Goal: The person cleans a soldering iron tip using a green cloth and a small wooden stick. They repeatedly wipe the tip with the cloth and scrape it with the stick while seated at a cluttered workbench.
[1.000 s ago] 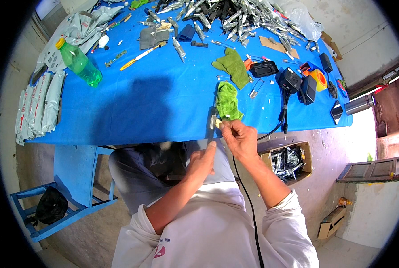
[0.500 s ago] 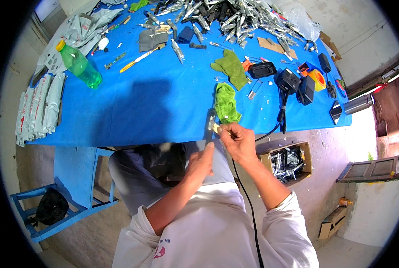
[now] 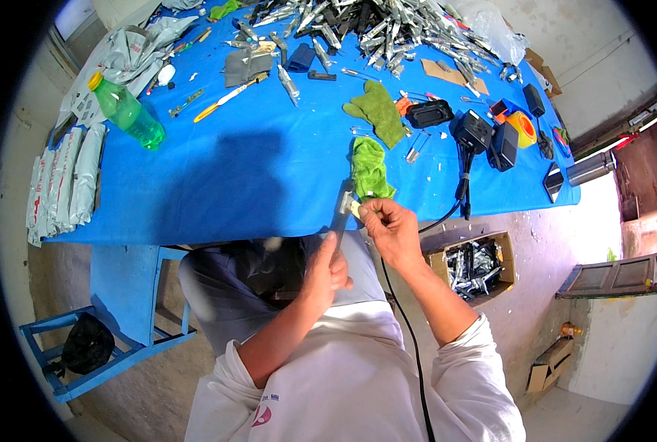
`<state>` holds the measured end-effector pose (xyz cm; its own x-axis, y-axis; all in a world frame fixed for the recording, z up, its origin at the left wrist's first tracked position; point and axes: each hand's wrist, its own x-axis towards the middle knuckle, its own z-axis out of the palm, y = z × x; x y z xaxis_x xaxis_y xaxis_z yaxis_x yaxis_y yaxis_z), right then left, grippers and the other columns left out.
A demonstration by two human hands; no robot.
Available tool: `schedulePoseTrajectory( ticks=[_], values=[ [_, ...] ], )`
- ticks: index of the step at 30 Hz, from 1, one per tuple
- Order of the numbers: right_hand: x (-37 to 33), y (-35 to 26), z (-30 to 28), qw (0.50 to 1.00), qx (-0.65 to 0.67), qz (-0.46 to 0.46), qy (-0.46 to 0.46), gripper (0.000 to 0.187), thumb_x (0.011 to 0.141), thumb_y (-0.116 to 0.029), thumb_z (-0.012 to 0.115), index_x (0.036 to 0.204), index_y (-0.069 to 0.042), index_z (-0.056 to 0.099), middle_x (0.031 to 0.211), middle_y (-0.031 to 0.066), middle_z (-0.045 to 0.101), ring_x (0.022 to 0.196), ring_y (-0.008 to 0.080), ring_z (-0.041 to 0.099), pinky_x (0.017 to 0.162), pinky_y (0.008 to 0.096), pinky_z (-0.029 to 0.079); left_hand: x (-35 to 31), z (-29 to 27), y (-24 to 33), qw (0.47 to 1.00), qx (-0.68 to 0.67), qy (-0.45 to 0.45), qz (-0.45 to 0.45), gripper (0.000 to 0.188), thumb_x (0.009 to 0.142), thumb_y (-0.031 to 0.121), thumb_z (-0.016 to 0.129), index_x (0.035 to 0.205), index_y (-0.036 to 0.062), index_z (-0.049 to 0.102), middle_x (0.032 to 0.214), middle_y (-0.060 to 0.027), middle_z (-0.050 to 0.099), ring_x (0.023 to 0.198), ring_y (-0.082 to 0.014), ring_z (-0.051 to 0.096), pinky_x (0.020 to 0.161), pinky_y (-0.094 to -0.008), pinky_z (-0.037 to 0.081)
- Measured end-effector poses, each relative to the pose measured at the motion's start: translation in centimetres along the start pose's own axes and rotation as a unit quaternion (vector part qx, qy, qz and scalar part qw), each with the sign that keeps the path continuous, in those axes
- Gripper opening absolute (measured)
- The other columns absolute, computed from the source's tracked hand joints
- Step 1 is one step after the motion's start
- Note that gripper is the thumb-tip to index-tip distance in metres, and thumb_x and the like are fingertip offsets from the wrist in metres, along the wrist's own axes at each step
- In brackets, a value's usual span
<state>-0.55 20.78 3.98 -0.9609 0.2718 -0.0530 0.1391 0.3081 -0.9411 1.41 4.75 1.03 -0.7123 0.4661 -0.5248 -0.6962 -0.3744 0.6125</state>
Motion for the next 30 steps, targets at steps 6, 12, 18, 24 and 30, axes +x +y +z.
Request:
schedulePoseTrajectory(
  ticks=[6,12,18,24,30],
  values=[
    [0.2,-0.3,0.2,0.999,0.022,-0.030,0.013,0.017,0.092,-0.015,0.065,0.094,0.001,0.066,0.065,-0.0036,0.055,0.057,0.0030,0.044,0.049,0.0202,0.036,-0.1,0.4,0.3,1.000,0.003,-0.001,0.006,0.055,0.095,0.053,0.047,0.057,0.0164,0.033,0.047,0.0038,0.028,0.039,-0.0094,0.025,0.053,-0.0327,0.043],
    [0.5,0.5,0.6,0.997,0.042,-0.038,0.055,0.016,0.092,-0.014,0.065,0.096,0.002,0.066,0.067,-0.0031,0.056,0.058,0.0032,0.045,0.050,0.0201,0.036,-0.1,0.5,0.3,1.000,0.013,0.015,0.004,0.054,0.094,0.052,0.050,0.058,0.0161,0.033,0.047,0.0040,0.028,0.039,-0.0094,0.025,0.052,-0.0329,0.042],
    [0.4,0.2,0.6,0.997,0.004,-0.051,0.062,0.017,0.091,-0.011,0.066,0.098,0.004,0.066,0.070,-0.0021,0.059,0.061,0.0031,0.047,0.052,0.0200,0.039,-0.3,0.7,0.4,0.999,0.032,0.031,0.001,0.054,0.093,0.054,0.050,0.058,0.0163,0.032,0.047,0.0042,0.027,0.039,-0.0094,0.025,0.052,-0.0332,0.042],
    [0.2,0.1,0.8,0.996,-0.015,-0.059,0.064,0.016,0.090,-0.010,0.066,0.095,0.004,0.067,0.072,-0.0006,0.062,0.063,0.0044,0.050,0.055,0.0209,0.042,-0.2,0.7,0.3,0.998,0.047,0.031,0.000,0.055,0.094,0.055,0.048,0.058,0.0163,0.031,0.048,0.0041,0.026,0.040,-0.0098,0.025,0.052,-0.0334,0.042],
    [0.2,0.4,1.0,0.995,-0.014,-0.068,0.069,0.015,0.090,-0.010,0.067,0.094,0.004,0.068,0.072,0.0003,0.062,0.065,0.0046,0.051,0.057,0.0214,0.044,-0.1,1.0,0.2,0.996,0.075,0.046,0.001,0.055,0.095,0.054,0.046,0.058,0.0159,0.030,0.048,0.0035,0.027,0.041,-0.0100,0.025,0.051,-0.0336,0.042]
  ],
)
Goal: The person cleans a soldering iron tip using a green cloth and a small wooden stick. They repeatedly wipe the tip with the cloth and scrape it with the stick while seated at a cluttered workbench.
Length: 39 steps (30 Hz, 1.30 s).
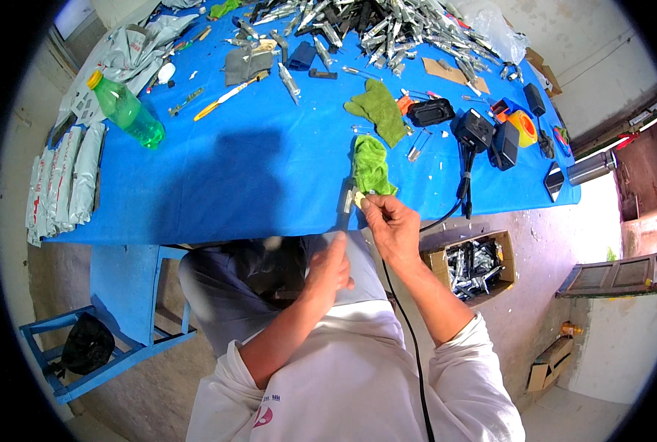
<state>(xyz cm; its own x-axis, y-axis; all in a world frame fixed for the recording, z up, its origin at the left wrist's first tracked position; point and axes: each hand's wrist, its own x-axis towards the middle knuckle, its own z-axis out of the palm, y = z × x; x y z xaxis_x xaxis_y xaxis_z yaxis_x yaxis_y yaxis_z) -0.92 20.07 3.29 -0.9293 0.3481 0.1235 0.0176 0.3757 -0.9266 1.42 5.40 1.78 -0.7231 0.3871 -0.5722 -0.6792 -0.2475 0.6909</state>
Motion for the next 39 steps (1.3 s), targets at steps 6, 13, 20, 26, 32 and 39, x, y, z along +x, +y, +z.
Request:
schedulePoseTrajectory(
  ticks=[6,13,20,26,32,39],
  values=[
    [0.0,-0.3,-0.3,0.999,-0.028,-0.002,-0.023,0.015,0.090,-0.011,0.068,0.091,0.004,0.068,0.071,0.0008,0.063,0.064,0.0048,0.052,0.056,0.0224,0.044,-0.2,0.5,0.4,1.000,0.011,0.012,-0.020,0.055,0.096,0.053,0.044,0.058,0.0154,0.031,0.048,0.0028,0.029,0.041,-0.0101,0.026,0.051,-0.0327,0.042],
    [0.3,-0.5,-0.9,0.998,-0.053,-0.026,-0.029,0.014,0.083,-0.018,0.068,0.085,-0.004,0.070,0.063,0.0134,0.063,0.052,0.0160,0.057,0.051,0.0322,0.045,-0.4,0.6,0.2,0.999,0.035,0.001,-0.010,0.054,0.098,0.052,0.041,0.059,0.0151,0.033,0.049,0.0028,0.030,0.042,-0.0098,0.028,0.050,-0.0315,0.042],
    [0.4,0.1,-1.4,0.996,-0.057,-0.030,-0.060,0.014,0.082,-0.017,0.068,0.086,-0.004,0.071,0.065,0.0129,0.064,0.053,0.0162,0.059,0.052,0.0316,0.045,-0.8,0.5,0.4,0.998,0.057,-0.012,-0.012,0.054,0.097,0.055,0.041,0.061,0.0145,0.035,0.051,0.0026,0.032,0.043,-0.0096,0.029,0.051,-0.0312,0.043],
    [0.2,-0.1,-1.6,0.996,-0.042,-0.040,-0.073,0.014,0.082,-0.018,0.068,0.086,-0.005,0.071,0.065,0.0123,0.064,0.052,0.0164,0.058,0.051,0.0323,0.045,-0.7,0.1,0.0,0.998,0.061,-0.008,-0.008,0.055,0.096,0.057,0.042,0.061,0.0146,0.035,0.050,0.0030,0.031,0.044,-0.0099,0.029,0.052,-0.0317,0.044],
    [0.1,-0.5,-2.1,0.992,-0.084,-0.016,-0.096,0.015,0.081,-0.018,0.069,0.086,-0.004,0.071,0.064,0.0121,0.064,0.052,0.0173,0.058,0.051,0.0327,0.045,-0.8,0.5,0.3,0.998,0.063,0.002,-0.019,0.055,0.095,0.057,0.043,0.061,0.0147,0.035,0.050,0.0031,0.031,0.044,-0.0099,0.030,0.052,-0.0314,0.044],
    [0.1,-0.4,-2.4,0.992,-0.067,-0.008,-0.106,0.015,0.081,-0.019,0.070,0.086,-0.005,0.071,0.064,0.0120,0.064,0.052,0.0159,0.057,0.051,0.0324,0.045,-0.9,0.7,0.5,0.997,0.066,0.013,-0.023,0.055,0.095,0.057,0.044,0.060,0.0149,0.034,0.050,0.0031,0.031,0.044,-0.0098,0.029,0.052,-0.0313,0.044]
  ],
)
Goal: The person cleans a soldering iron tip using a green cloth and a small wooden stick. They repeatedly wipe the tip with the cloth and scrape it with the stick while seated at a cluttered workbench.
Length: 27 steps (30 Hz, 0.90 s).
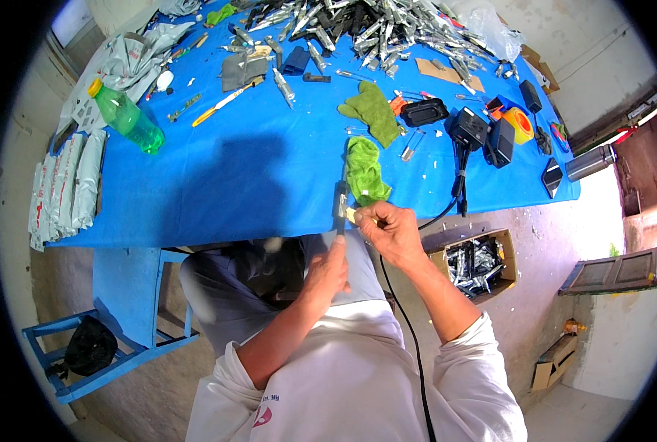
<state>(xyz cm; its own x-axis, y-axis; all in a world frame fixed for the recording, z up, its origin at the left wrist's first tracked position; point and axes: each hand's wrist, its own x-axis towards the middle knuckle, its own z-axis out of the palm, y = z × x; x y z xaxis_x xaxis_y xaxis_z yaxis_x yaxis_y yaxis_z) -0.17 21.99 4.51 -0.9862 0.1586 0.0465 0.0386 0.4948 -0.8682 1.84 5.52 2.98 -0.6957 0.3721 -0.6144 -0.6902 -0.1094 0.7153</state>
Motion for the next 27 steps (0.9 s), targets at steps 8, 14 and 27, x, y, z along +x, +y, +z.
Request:
schedulePoseTrajectory(
  ticks=[8,14,27],
  values=[
    [0.0,0.1,-0.1,0.999,0.032,0.005,-0.022,0.014,0.082,-0.017,0.069,0.085,-0.003,0.070,0.068,0.0109,0.066,0.057,0.0122,0.057,0.055,0.0299,0.046,0.0,0.0,-0.1,1.000,-0.001,0.000,0.006,0.056,0.095,0.056,0.045,0.059,0.0154,0.034,0.049,0.0029,0.030,0.043,-0.0101,0.029,0.051,-0.0318,0.043],
    [-0.1,0.7,1.1,0.984,0.173,0.044,-0.006,0.014,0.089,-0.011,0.067,0.082,0.001,0.067,0.064,-0.0022,0.057,0.056,0.0032,0.046,0.048,0.0213,0.036,0.1,0.2,0.1,1.000,-0.002,0.012,0.005,0.055,0.095,0.055,0.045,0.058,0.0163,0.032,0.049,0.0034,0.029,0.043,-0.0099,0.028,0.051,-0.0317,0.043],
    [-0.1,-0.7,0.6,0.925,0.331,0.186,-0.028,0.015,0.091,-0.016,0.067,0.089,-0.002,0.067,0.064,-0.0020,0.057,0.052,0.0038,0.047,0.046,0.0172,0.031,0.5,0.5,0.3,0.999,0.005,0.036,0.012,0.054,0.094,0.052,0.050,0.057,0.0193,0.029,0.051,0.0062,0.027,0.042,-0.0076,0.026,0.049,-0.0317,0.042]
  ],
)
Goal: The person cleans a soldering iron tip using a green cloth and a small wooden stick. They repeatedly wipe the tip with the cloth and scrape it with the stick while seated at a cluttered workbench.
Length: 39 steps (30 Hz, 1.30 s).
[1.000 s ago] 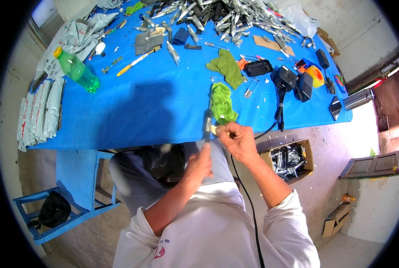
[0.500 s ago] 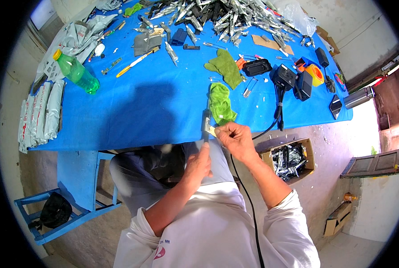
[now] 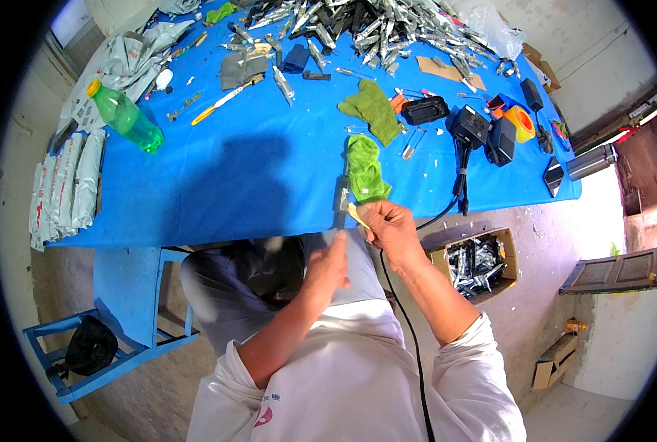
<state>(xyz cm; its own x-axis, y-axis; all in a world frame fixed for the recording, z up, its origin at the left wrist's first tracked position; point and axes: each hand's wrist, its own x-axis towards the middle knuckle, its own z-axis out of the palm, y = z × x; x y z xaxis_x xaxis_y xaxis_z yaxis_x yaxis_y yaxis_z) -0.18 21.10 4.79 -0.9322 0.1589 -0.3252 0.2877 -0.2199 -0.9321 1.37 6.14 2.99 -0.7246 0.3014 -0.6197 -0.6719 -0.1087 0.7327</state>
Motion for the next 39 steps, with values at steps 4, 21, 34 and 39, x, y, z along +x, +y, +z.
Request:
schedulePoseTrajectory(
  ticks=[4,21,34,39],
  values=[
    [-0.5,0.0,-0.1,0.996,-0.069,-0.058,-0.001,0.015,0.091,-0.014,0.064,0.090,0.001,0.064,0.073,0.0002,0.062,0.061,0.0062,0.052,0.055,0.0227,0.041,-0.2,-0.4,0.3,1.000,-0.002,0.000,-0.007,0.055,0.094,0.052,0.052,0.057,0.0203,0.028,0.050,0.0069,0.025,0.042,-0.0073,0.025,0.048,-0.0315,0.041],
    [2.2,-4.0,-0.6,0.717,-0.548,-0.403,-0.151,0.025,0.076,-0.009,0.069,0.100,-0.008,0.067,0.087,0.0083,0.061,0.074,0.0313,0.061,0.067,0.0399,0.052,-0.2,-1.2,0.4,1.000,-0.001,-0.014,-0.013,0.056,0.093,0.052,0.053,0.055,0.0201,0.027,0.049,0.0059,0.026,0.042,-0.0085,0.026,0.050,-0.0326,0.042],
    [3.3,-5.5,0.2,0.562,-0.621,-0.510,-0.196,0.012,0.072,-0.010,0.059,0.082,-0.004,0.059,0.081,0.0069,0.051,0.082,0.0221,0.056,0.064,0.0331,0.050,0.1,-2.9,0.9,0.997,-0.018,-0.064,-0.025,0.054,0.092,0.051,0.055,0.056,0.0211,0.028,0.050,0.0070,0.025,0.042,-0.0078,0.027,0.050,-0.0325,0.042],
    [3.8,-5.1,0.3,0.573,-0.623,-0.496,-0.195,0.013,0.074,-0.008,0.059,0.084,-0.003,0.054,0.082,0.0104,0.050,0.081,0.0264,0.055,0.065,0.0361,0.050,0.0,-3.0,0.8,0.997,-0.031,-0.066,-0.020,0.052,0.092,0.051,0.055,0.058,0.0210,0.029,0.050,0.0071,0.026,0.042,-0.0071,0.027,0.050,-0.0320,0.042]
  ],
)
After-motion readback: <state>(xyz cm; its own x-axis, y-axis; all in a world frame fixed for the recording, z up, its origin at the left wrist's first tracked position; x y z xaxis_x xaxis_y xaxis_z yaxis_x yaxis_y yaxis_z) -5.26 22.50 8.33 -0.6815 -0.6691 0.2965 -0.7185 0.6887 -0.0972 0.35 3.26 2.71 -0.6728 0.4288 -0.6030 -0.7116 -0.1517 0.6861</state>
